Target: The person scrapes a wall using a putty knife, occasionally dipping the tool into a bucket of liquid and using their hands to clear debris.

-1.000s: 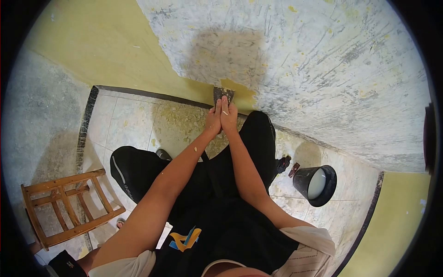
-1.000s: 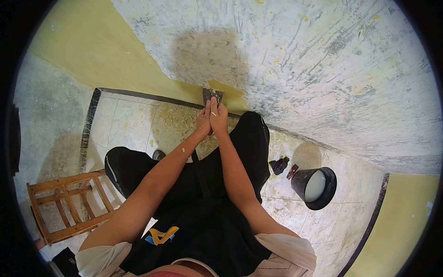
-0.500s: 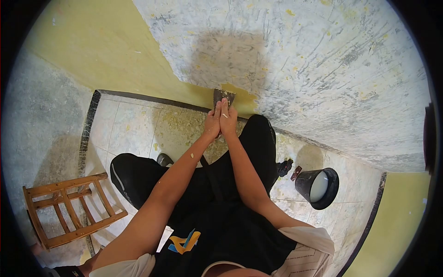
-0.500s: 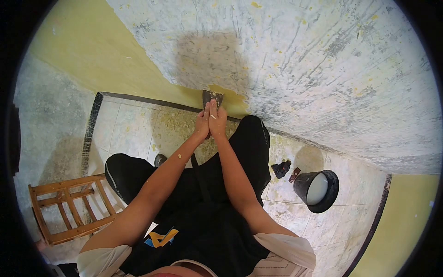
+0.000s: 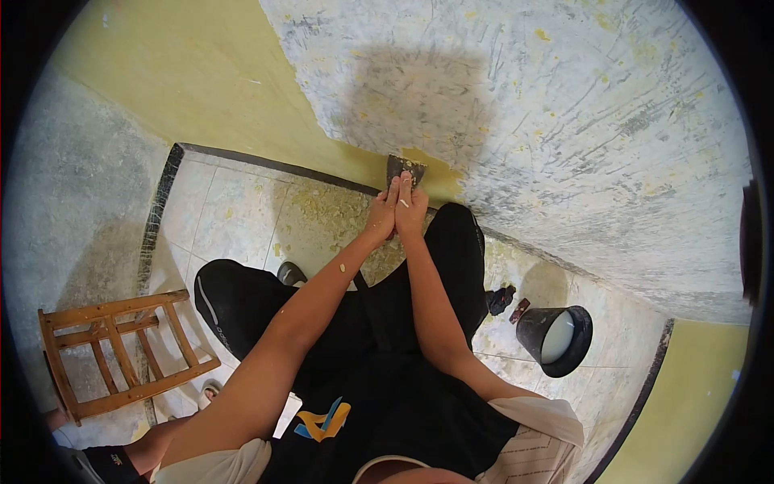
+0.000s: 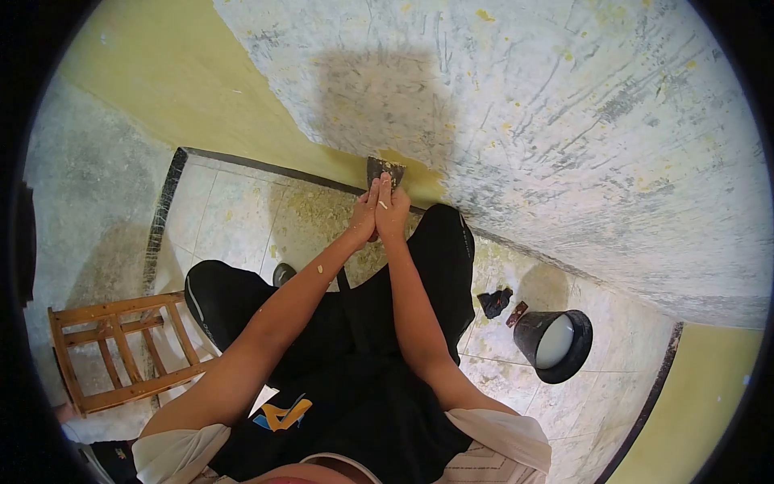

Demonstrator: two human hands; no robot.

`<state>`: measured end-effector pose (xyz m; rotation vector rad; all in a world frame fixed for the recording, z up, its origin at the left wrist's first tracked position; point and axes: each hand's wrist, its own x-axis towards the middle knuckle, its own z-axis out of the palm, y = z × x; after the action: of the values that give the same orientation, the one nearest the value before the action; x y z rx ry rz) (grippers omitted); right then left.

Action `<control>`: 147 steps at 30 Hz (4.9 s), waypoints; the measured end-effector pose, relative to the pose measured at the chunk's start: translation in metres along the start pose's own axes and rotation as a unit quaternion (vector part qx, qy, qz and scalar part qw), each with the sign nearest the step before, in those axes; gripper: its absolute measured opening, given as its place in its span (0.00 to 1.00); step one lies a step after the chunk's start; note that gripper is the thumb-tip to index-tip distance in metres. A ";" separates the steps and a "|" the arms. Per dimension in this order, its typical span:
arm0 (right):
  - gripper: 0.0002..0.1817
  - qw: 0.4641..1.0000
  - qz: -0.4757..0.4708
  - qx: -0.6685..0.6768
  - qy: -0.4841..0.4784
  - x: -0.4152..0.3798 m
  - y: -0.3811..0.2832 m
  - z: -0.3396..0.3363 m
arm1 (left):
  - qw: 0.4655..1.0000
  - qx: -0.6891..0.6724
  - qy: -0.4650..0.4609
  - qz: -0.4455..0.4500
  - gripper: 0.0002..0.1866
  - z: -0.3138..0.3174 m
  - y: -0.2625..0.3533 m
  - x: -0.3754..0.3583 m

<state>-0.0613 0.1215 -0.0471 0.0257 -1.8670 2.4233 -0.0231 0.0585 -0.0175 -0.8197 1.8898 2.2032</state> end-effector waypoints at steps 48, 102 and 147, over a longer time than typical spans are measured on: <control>0.35 0.994 0.057 0.094 -0.020 0.001 -0.050 0.016 | 0.998 0.052 0.029 0.031 0.44 -0.002 0.025 -0.011; 0.24 0.992 0.103 0.068 -0.027 -0.013 -0.028 -0.028 | 0.996 0.034 -0.012 -0.078 0.42 0.018 -0.006 -0.014; 0.28 0.999 0.012 -0.033 0.027 -0.007 -0.057 -0.024 | 0.997 0.072 -0.006 0.012 0.48 0.030 0.007 -0.012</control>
<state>-0.0490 0.1590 0.0011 -0.0649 -1.9331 2.3516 -0.0248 0.0883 -0.0037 -0.7631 2.0338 2.0516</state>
